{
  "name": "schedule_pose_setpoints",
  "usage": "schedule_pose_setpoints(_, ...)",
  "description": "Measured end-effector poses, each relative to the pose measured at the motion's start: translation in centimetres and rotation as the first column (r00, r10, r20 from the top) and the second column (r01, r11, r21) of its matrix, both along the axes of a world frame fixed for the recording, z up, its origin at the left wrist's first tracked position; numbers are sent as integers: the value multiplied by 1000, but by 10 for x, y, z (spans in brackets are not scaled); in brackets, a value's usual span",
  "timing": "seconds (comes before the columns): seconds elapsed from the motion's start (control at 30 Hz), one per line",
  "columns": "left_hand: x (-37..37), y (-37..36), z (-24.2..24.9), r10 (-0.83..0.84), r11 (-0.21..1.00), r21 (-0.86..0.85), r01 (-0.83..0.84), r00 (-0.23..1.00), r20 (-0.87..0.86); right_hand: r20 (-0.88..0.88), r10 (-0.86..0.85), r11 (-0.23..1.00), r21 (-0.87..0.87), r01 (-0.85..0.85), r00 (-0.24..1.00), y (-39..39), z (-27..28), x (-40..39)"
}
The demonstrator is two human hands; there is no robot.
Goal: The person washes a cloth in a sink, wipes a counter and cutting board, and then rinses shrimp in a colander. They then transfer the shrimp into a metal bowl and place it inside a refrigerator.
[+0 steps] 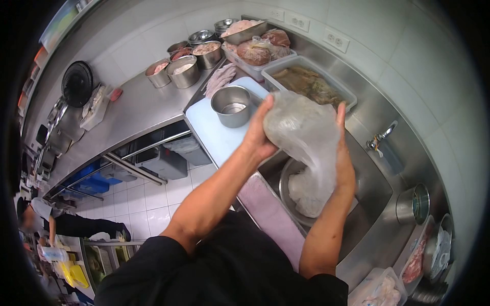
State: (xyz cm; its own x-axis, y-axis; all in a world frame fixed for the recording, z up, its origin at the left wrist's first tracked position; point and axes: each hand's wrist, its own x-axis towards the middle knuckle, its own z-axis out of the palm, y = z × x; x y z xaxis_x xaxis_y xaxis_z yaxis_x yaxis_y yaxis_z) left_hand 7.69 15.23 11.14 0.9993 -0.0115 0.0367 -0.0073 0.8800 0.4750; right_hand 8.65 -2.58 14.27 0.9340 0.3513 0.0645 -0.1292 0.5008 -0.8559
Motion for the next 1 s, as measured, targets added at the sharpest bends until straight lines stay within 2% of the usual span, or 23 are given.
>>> schedule_pose_setpoints(0.1,4,42,13,78,992,96,-79,997,11,228,86,994,41,-98,970,25,1,14)
schedule_pose_setpoints(0.13,6,54,15,112,984,143,-110,994,-3,465,88,991,-132,-30,881,37,0,13)
schedule_pose_setpoints(0.17,8,65,17,143,972,189,-138,990,-13,668,130,957,-278,84,733,49,-1,15)
schedule_pose_setpoints(0.27,12,93,29,135,938,330,-109,989,-57,663,124,919,-357,166,739,81,-5,44)
schedule_pose_setpoints(0.37,-2,94,48,88,926,375,-38,989,-115,875,6,815,-284,504,483,92,0,47)
schedule_pose_setpoints(0.43,3,86,37,6,946,323,17,997,-71,884,-19,811,-259,524,467,78,4,42)
schedule_pose_setpoints(0.47,1,76,32,-54,943,323,75,996,-73,825,-17,746,-366,557,565,67,18,31)
schedule_pose_setpoints(0.57,2,39,8,-192,936,281,210,977,-93,744,-50,568,-528,631,667,29,19,23)
schedule_pose_setpoints(0.6,4,26,-4,-262,919,264,294,954,-148,741,-124,494,-531,689,660,14,17,15)
schedule_pose_setpoints(0.67,8,6,-32,-375,873,237,425,898,-231,652,-269,516,-525,677,709,-18,-4,15)
schedule_pose_setpoints(0.7,8,-5,-44,-361,859,259,442,881,-306,614,-334,532,-503,681,715,-35,-16,21)
schedule_pose_setpoints(0.73,5,-25,-57,-363,831,283,479,852,-377,517,-308,486,-636,599,799,-60,-47,21)
schedule_pose_setpoints(0.77,-2,-36,-71,-333,815,304,493,829,-449,531,-242,408,-703,582,812,-70,-69,23)
schedule_pose_setpoints(0.8,-9,-44,-85,-205,783,420,459,828,-522,533,-172,325,-763,558,829,-77,-88,22)
schedule_pose_setpoints(0.83,-18,-46,-94,-215,705,525,477,849,-483,527,-97,238,-811,534,844,-83,-107,23)
schedule_pose_setpoints(0.9,-35,-49,-104,-250,517,719,466,885,-394,376,-50,137,-915,380,925,-92,-148,28)
schedule_pose_setpoints(0.93,-42,-50,-105,-260,433,780,453,891,-373,388,-17,120,-914,388,921,-93,-170,26)
schedule_pose_setpoints(0.97,-46,-47,-117,-281,293,874,387,909,-308,406,4,94,-910,404,914,-95,-191,24)
schedule_pose_setpoints(1.0,-46,-44,-135,-331,150,944,294,915,-232,441,-110,158,-877,454,891,-96,-216,21)
